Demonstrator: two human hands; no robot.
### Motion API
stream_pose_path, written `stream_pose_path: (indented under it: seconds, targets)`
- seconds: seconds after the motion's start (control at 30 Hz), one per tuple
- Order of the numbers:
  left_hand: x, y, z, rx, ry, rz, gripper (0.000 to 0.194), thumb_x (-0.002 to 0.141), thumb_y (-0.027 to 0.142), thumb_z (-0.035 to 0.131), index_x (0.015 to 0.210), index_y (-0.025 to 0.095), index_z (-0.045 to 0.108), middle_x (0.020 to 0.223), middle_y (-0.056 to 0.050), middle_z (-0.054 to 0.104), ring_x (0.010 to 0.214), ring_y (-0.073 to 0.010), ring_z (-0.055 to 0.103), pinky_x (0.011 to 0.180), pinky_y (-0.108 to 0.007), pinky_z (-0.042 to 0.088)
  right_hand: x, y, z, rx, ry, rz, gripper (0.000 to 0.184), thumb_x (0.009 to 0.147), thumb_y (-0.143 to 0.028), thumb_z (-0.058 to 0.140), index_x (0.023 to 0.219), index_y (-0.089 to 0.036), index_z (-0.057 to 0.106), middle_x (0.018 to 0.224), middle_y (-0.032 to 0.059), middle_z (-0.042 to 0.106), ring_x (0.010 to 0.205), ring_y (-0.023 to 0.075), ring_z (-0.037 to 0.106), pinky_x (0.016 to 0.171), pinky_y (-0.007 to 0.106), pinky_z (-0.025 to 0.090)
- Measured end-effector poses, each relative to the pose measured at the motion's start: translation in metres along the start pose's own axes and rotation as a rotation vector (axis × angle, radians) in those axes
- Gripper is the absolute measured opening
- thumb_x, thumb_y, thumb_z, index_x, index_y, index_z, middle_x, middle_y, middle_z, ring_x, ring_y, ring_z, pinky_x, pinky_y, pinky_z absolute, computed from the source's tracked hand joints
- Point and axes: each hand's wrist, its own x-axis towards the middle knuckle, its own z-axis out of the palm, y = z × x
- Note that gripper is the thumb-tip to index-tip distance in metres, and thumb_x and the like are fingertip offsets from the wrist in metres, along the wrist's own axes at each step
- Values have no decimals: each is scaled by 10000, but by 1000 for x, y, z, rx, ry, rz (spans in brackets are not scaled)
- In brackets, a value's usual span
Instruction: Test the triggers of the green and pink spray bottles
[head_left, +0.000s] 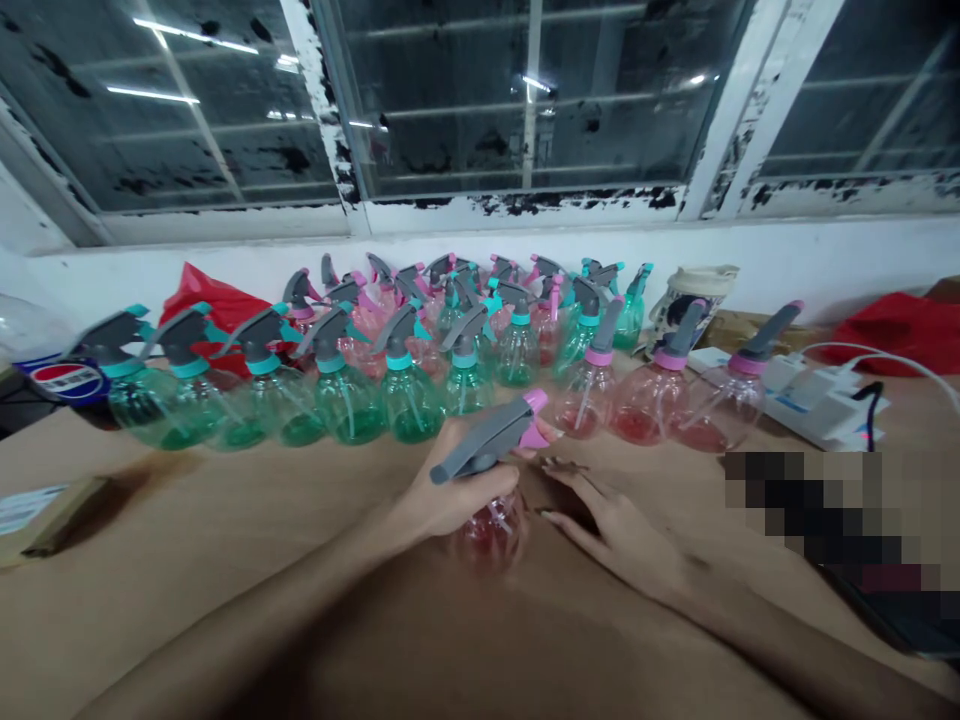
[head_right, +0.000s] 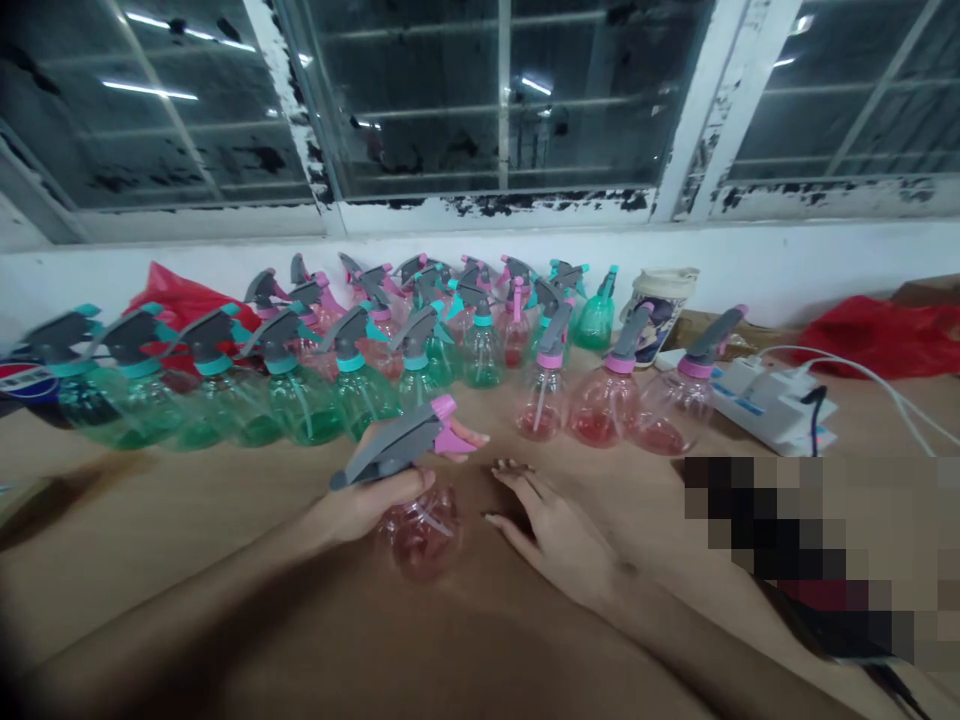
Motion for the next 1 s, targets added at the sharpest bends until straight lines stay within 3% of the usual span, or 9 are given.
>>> stream_pose_path:
  seconds: [0.23, 0.47, 0.67, 0.87, 1.0]
  targets:
    - [3, 5, -1, 51, -26, -27, 99, 597, 205, 445, 653, 241, 518, 568, 25, 494, 485, -136, 430, 468, -271, 378, 0, -4, 0, -47, -21, 27, 466, 872, -336, 427, 1313, -202, 358, 1290, 93, 495, 1206, 226, 430, 998, 442, 379]
    - [7, 8, -1, 71, -22, 43, 71, 595, 186, 443, 578, 231, 495, 641, 8, 495, 543, -141, 430, 510, -276, 400, -1, -8, 1, -34, -20, 19, 463, 875, -328, 424, 1318, -209, 362, 1341, 89, 440, 1261, 240, 350, 1014, 472, 349]
    - [7, 11, -4, 20, -110, 57, 199, 635, 136, 444, 777, 221, 555, 630, 36, 469, 544, -121, 431, 506, -240, 399, -4, -5, 2, -32, 2, 37, 480, 867, -341, 437, 1321, -204, 358, 1329, 87, 456, 1246, 234, 376, 1014, 453, 354]
    - [7, 12, -4, 10, -89, 122, 126, 607, 126, 443, 683, 205, 504, 689, 21, 501, 609, -124, 470, 509, -224, 409, -5, -5, 2, -49, -13, 37, 469, 869, -338, 432, 1308, -185, 368, 1335, 91, 448, 1256, 223, 361, 1032, 429, 337]
    - [7, 8, -2, -2, -53, 72, 144, 609, 132, 439, 708, 215, 504, 665, 37, 482, 539, -106, 423, 495, -225, 393, -6, -4, 2, -58, -11, 39, 480, 871, -345, 428, 1318, -187, 353, 1343, 93, 438, 1258, 222, 357, 1030, 432, 338]
